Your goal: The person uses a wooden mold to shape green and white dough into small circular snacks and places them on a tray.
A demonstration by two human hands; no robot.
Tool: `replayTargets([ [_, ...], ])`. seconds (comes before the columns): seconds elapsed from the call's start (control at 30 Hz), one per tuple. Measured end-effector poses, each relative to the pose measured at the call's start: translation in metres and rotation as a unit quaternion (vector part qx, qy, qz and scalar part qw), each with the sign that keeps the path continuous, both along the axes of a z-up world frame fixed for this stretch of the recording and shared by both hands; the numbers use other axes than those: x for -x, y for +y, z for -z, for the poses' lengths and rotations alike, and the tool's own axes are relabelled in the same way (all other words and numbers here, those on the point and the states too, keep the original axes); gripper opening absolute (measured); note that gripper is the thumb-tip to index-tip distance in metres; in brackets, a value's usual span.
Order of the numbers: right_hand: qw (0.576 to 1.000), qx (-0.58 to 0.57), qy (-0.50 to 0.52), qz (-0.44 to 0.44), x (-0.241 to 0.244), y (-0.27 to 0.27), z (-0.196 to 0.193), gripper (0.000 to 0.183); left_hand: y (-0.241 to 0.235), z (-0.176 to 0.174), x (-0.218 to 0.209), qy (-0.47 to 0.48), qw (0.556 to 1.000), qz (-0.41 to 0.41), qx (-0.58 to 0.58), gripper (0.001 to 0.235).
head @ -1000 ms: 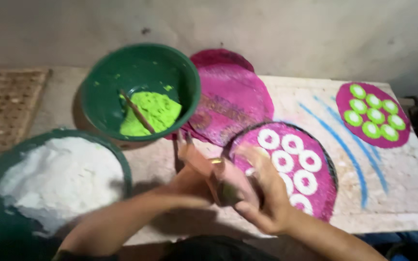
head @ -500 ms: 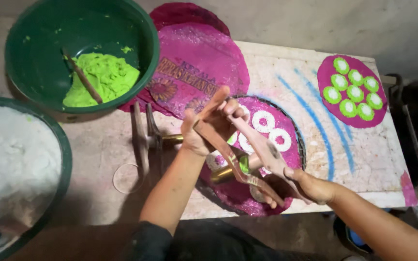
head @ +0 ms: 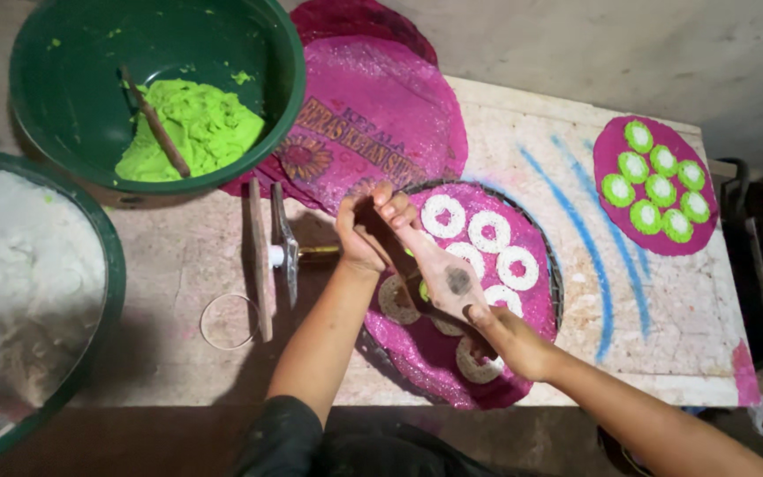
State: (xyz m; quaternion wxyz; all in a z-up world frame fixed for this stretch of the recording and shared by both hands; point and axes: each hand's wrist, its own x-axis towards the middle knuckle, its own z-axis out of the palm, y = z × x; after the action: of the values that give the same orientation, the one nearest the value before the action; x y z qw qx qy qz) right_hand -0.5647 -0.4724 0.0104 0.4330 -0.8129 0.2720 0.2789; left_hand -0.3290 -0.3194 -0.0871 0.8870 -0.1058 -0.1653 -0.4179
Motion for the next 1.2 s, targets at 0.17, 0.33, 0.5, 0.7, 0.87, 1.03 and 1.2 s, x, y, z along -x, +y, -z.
replayTargets([
  [0.17,0.999,-0.045,0.0,0.01,-0.002,-0.005,-0.005,0.086,-0.005,-0.009,0.006,0.027,1.0,-0.015,0.005,0.039],
  [0.33,0.999,-0.004,-0.032,0.0,-0.002,-0.001,0.009,0.085,-0.004,-0.043,-0.004,-0.046,0.999,-0.006,0.001,0.03],
  [0.5,0.973,-0.206,-0.102,0.029,0.03,-0.02,0.01,0.083,0.006,-0.078,0.01,-0.117,0.99,-0.002,-0.083,0.02],
  [0.7,0.977,-0.174,-0.056,0.107,0.08,-0.055,-0.018,0.082,-0.05,-0.069,0.053,0.004,0.998,0.068,-0.017,0.025],
  [0.87,0.994,-0.02,-0.016,0.11,0.069,-0.035,-0.013,0.074,-0.074,-0.027,0.055,0.051,0.994,0.095,0.018,0.027],
  [1.03,0.99,-0.06,-0.049,0.116,0.065,-0.028,-0.013,0.076,-0.074,-0.006,0.054,0.018,0.996,0.089,0.007,0.027],
  [1.2,0.992,-0.026,-0.065,0.108,0.068,-0.034,-0.007,0.074,-0.081,-0.015,0.059,0.055,0.994,0.088,0.023,0.028],
])
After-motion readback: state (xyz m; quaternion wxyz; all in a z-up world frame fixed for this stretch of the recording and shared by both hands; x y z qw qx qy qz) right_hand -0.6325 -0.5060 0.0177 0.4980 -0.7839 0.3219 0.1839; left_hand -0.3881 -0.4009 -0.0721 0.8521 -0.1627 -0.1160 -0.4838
